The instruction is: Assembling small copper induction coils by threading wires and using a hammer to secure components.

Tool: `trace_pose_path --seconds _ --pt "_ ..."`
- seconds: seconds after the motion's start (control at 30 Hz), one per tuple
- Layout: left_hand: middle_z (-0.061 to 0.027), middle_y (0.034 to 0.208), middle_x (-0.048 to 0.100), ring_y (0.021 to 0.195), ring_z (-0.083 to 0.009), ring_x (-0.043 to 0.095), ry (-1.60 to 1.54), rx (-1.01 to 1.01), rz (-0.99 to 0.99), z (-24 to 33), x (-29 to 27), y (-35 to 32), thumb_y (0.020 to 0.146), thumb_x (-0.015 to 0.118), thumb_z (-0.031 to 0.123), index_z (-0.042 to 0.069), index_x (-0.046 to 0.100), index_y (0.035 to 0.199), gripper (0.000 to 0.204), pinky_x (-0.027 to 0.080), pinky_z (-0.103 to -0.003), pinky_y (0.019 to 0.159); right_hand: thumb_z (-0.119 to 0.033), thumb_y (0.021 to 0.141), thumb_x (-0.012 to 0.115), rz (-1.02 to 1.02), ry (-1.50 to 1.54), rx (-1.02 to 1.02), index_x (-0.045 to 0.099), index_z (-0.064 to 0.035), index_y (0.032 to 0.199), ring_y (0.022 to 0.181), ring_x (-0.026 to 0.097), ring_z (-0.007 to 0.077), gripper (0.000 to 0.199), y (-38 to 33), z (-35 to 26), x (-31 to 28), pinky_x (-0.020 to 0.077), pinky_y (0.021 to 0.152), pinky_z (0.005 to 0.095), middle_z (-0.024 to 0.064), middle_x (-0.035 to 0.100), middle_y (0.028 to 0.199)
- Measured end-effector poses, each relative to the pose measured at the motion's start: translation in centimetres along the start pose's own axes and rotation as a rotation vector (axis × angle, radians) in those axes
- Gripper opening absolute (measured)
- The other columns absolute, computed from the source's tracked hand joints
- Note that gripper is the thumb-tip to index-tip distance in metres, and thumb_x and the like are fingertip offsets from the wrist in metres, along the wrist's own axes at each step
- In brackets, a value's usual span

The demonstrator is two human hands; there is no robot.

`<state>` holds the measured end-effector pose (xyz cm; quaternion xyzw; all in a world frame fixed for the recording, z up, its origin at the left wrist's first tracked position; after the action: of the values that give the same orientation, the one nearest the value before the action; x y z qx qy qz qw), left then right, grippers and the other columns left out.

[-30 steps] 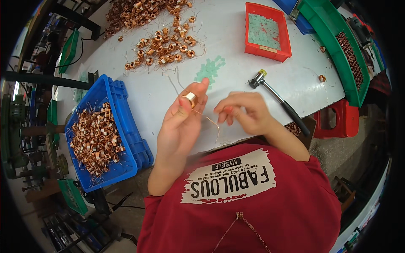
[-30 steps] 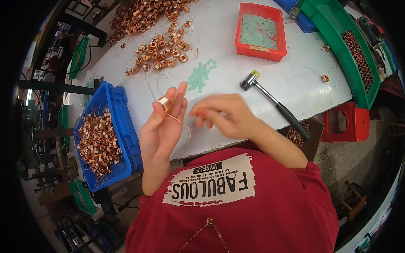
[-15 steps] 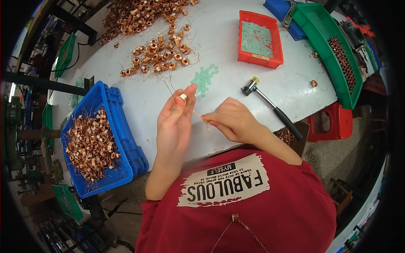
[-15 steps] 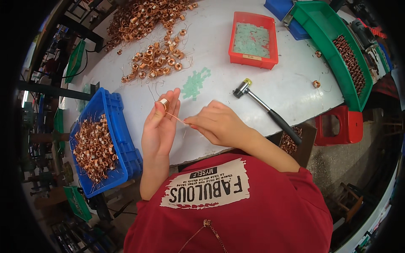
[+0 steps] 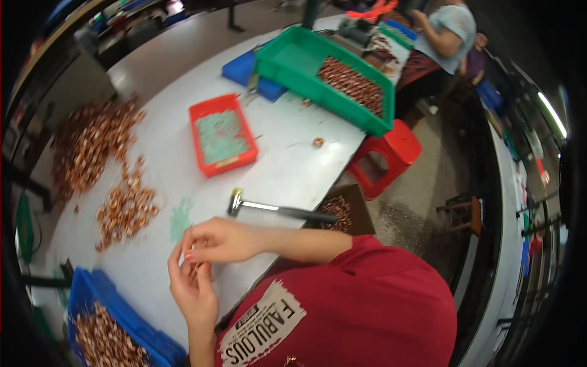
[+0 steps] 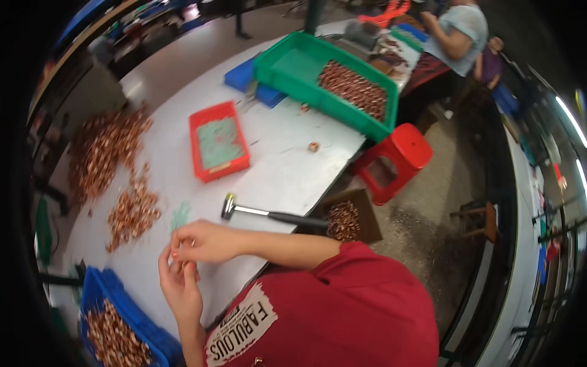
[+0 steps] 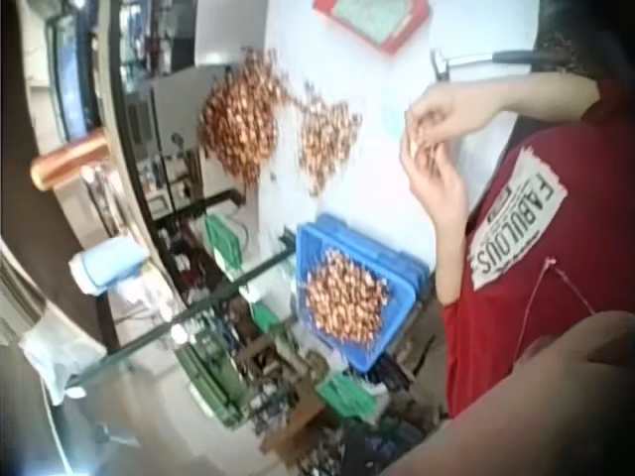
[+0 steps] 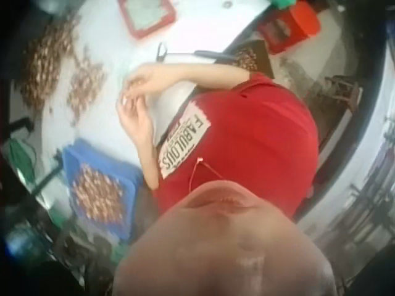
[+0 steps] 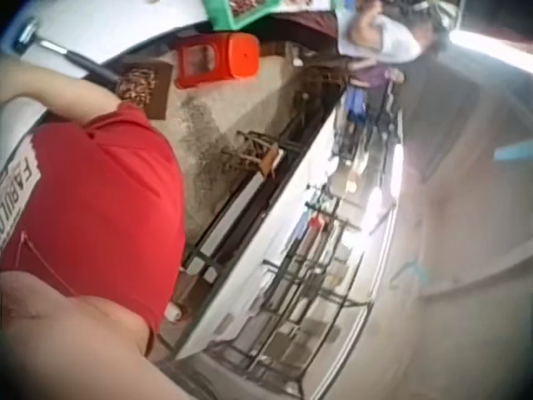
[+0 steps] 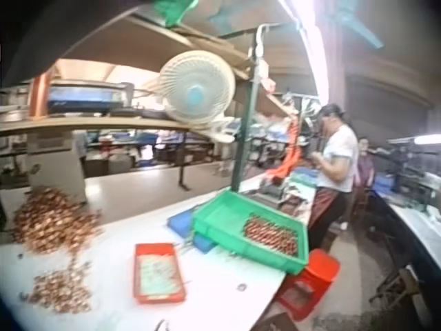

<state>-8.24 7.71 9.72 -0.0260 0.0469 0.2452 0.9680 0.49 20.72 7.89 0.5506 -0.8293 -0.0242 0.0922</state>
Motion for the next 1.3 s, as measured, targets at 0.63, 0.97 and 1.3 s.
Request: trace_pose_path --seconds 0.63,0.97,1.3 --pt "0.0053 0.060 0.038 0.046 -0.0020 0.026 -0.043 -0.208 -0.018 -5.4 -3.9 -2.9 0.099 0.045 0.025 0.004 0.053 0.094 0.023 0.018 -0.019 0.039 -0.013 0.090 0.051 0.395 -0.258 -0.347 0.057 -0.0048 0.081 0.055 0.046 0.0127 0.013 5.8 0.7 -5.4 0.0368 0.048 0.0258 0.0054 0.051 0.064" --pt "-0.0010 0.076 0.051 0.062 -0.0066 0.044 -0.395 -0.199 0.101 -6.7 -8.6 -2.1 0.095 0.047 0.019 0.006 0.059 0.103 0.020 0.036 -0.016 0.052 -0.015 0.079 0.060 0.287 -1.527 -0.192 0.058 -0.0066 0.088 0.081 0.055 0.0269 0.012 6.9 9.2 0.4 0.0444 0.075 0.0369 0.0130 0.054 0.089" --pt "0.0034 0.067 0.045 0.054 -0.0039 0.037 -0.408 -0.176 0.112 -6.7 -7.8 -1.0 0.096 0.046 0.021 0.006 0.059 0.101 0.021 0.030 -0.016 0.045 -0.011 0.076 0.061 0.239 -1.454 -0.134 0.059 -0.0072 0.086 0.083 0.054 0.0259 0.011 7.6 10.0 -0.4 0.0440 0.077 0.0361 0.0114 0.054 0.086"
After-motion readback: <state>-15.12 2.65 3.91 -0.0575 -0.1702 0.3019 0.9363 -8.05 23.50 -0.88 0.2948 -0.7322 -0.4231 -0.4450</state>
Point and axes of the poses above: each hand's wrist, its own y-axis towards the middle knuckle, its own x-axis out of the palm, z = x × y, the point moved 1 cm from there along y, towards the middle knuckle
